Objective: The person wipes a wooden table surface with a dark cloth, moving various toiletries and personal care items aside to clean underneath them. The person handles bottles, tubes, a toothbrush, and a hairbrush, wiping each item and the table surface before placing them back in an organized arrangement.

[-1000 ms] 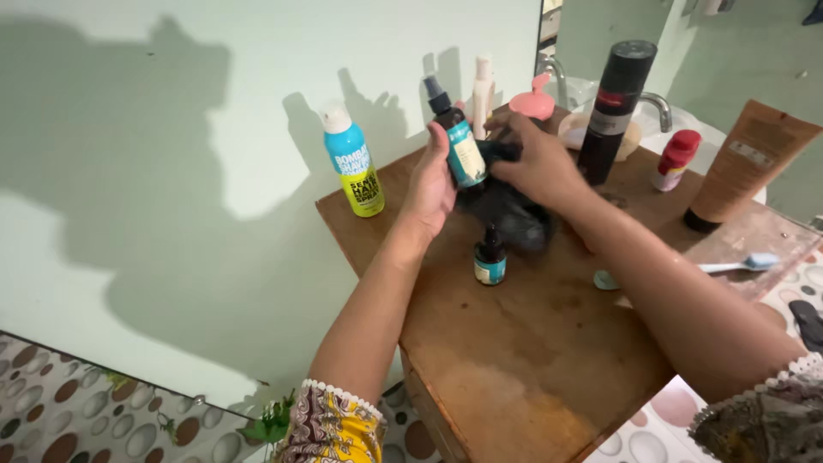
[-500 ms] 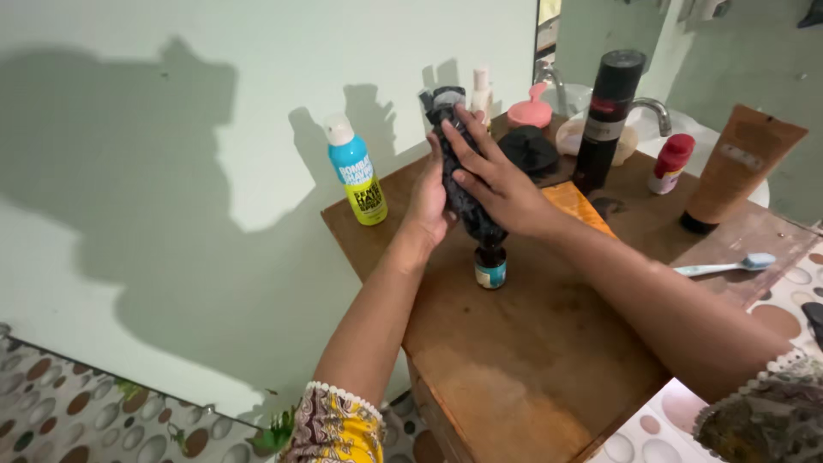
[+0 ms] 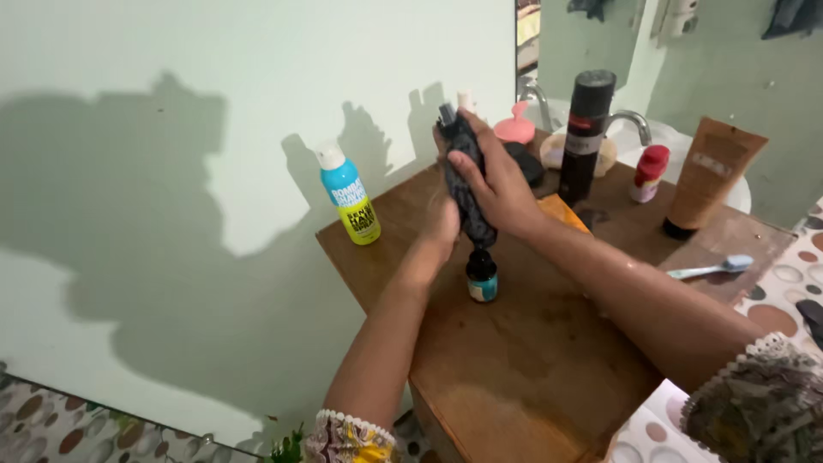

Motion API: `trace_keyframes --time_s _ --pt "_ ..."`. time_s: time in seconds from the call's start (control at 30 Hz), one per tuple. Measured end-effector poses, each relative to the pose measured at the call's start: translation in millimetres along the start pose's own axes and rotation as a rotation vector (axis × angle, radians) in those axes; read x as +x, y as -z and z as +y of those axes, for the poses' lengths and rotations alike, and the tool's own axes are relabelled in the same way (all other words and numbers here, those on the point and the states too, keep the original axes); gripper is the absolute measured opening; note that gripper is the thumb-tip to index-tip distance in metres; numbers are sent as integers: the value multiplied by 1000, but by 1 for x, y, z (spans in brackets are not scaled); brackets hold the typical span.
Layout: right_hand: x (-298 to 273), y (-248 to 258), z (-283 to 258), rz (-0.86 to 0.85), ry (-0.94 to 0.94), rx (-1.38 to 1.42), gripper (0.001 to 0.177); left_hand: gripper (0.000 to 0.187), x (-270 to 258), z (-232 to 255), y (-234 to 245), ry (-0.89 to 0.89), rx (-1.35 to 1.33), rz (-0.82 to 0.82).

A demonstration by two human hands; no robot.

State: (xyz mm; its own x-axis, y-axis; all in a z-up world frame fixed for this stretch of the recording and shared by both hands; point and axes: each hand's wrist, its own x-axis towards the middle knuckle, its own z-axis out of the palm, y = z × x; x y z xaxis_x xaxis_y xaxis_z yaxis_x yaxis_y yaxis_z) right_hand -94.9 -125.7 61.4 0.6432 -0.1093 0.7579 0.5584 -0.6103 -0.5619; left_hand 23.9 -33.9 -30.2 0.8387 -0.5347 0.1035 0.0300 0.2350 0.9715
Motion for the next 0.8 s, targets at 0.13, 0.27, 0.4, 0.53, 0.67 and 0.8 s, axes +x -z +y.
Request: trace_keyframes --time_s 0.13,0.27,0.4,0.53,0.67,0.8 --pt "0 4 8 163 -105 -86 36 80 -18 28 -15 -9 62 -84" --pt "5 12 19 233 -236 -152 36 81 -47 56 -27 -16 224 -175" --pt "2 15 24 180 -167 -221 38 72 -52 66 -33 93 190 -126" --pt "-4 2 27 66 358 -100 23 66 -36 65 -17 -195 -446 -136" --pt "-6 0 30 -177 178 -32 48 58 -26 53 6 -270 -683 -194" --pt "7 31 24 -236 -217 -181 33 52 -12 41 11 -331 -427 -66"
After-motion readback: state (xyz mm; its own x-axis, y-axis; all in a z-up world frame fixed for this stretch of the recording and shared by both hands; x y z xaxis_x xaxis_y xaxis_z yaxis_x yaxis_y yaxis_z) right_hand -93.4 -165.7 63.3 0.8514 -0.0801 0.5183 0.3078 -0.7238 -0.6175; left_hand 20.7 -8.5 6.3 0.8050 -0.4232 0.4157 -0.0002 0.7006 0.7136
